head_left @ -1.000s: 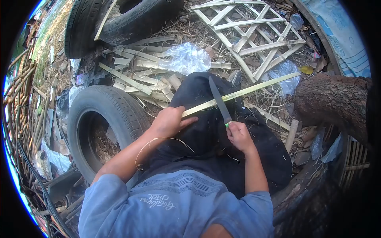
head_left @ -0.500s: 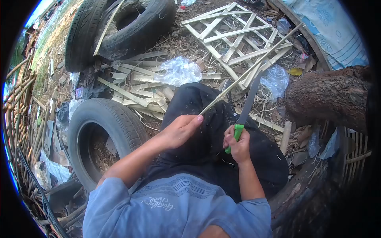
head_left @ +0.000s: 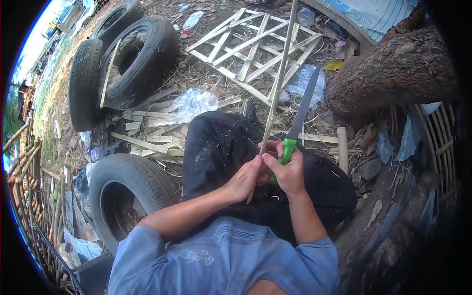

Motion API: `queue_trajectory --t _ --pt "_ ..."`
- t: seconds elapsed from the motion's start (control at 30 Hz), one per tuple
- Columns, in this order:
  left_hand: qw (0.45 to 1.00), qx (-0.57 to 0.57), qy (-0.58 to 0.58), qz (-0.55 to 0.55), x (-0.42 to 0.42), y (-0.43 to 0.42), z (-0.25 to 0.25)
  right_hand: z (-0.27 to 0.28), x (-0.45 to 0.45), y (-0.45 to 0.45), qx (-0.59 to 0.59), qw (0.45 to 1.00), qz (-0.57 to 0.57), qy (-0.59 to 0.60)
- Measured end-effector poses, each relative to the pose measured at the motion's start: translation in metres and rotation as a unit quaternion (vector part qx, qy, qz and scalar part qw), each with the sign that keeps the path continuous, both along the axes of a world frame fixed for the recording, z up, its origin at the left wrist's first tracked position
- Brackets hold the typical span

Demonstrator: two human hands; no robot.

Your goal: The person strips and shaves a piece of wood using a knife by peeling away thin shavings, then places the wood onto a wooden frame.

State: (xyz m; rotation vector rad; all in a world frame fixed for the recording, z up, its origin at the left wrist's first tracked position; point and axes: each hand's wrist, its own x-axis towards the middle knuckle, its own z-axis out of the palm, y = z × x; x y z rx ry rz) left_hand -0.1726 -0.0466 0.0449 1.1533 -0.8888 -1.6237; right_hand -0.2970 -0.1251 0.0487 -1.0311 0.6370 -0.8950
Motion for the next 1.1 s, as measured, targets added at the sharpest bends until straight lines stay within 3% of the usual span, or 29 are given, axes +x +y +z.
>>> queue_trajectory --t 0.13,0.2,0.23,0.33,0.37,0.4,0.47,0.53,0.57,0.67,0.77,0.8,0.87,1.0,1.07,1.1 --pt "1.000 0.009 0.030 0.000 0.000 0.007 -0.001 0.003 -0.002 -0.004 0.048 0.998 0.042 0.017" --pt "0.987 -0.071 -0.131 -0.057 0.018 0.008 -0.002 0.001 -0.002 -0.006 0.030 0.998 0.043 0.021" --pt "0.988 -0.038 -0.134 -0.068 0.029 0.009 0.005 -0.001 -0.002 -0.008 0.014 0.999 0.044 0.029" --pt "0.982 0.007 -0.149 0.117 0.064 0.015 0.003 -0.005 -0.005 -0.009 -0.005 0.996 0.057 0.071" --pt "0.933 -0.102 -0.315 0.138 0.079 0.015 0.009 -0.002 -0.006 -0.008 0.004 0.995 0.062 0.072" --pt "0.845 -0.205 -0.469 0.153 0.095 0.012 0.018 -0.003 -0.006 -0.008 0.004 0.995 0.066 0.072" --pt "0.684 -0.294 -0.655 0.127 0.117 0.007 0.043 -0.006 -0.007 -0.006 -0.017 0.990 0.101 0.100" --pt "0.610 -0.285 -0.737 0.058 0.131 0.001 0.068 0.001 -0.006 -0.004 -0.018 0.985 0.121 0.123" --pt "0.611 -0.277 -0.739 0.059 0.137 -0.003 0.076 0.003 -0.004 -0.003 -0.010 0.982 0.144 0.119" --pt "0.508 -0.327 -0.791 -0.096 0.155 -0.019 0.093 0.023 -0.001 0.004 0.005 0.973 0.193 0.128" --pt "0.506 -0.362 -0.753 -0.216 0.171 -0.033 0.097 0.031 -0.008 0.002 -0.057 0.952 0.238 0.185" --pt "0.554 -0.298 -0.723 -0.286 0.178 -0.032 0.088 0.043 -0.017 -0.012 -0.049 0.956 0.216 0.193" --pt "0.621 -0.204 -0.689 -0.312 0.180 -0.022 0.081 0.055 -0.037 -0.039 -0.096 0.968 0.110 0.203" --pt "0.681 -0.129 -0.668 -0.271 0.180 0.013 0.065 0.098 -0.091 -0.083 -0.190 0.925 -0.153 0.292" --pt "0.791 -0.045 -0.589 -0.161 0.171 0.033 0.054 0.095 -0.110 -0.086 -0.205 0.933 -0.177 0.237" --pt "0.806 -0.031 -0.572 -0.148 0.166 0.042 0.047 0.090 -0.107 -0.077 -0.183 0.935 -0.182 0.242"
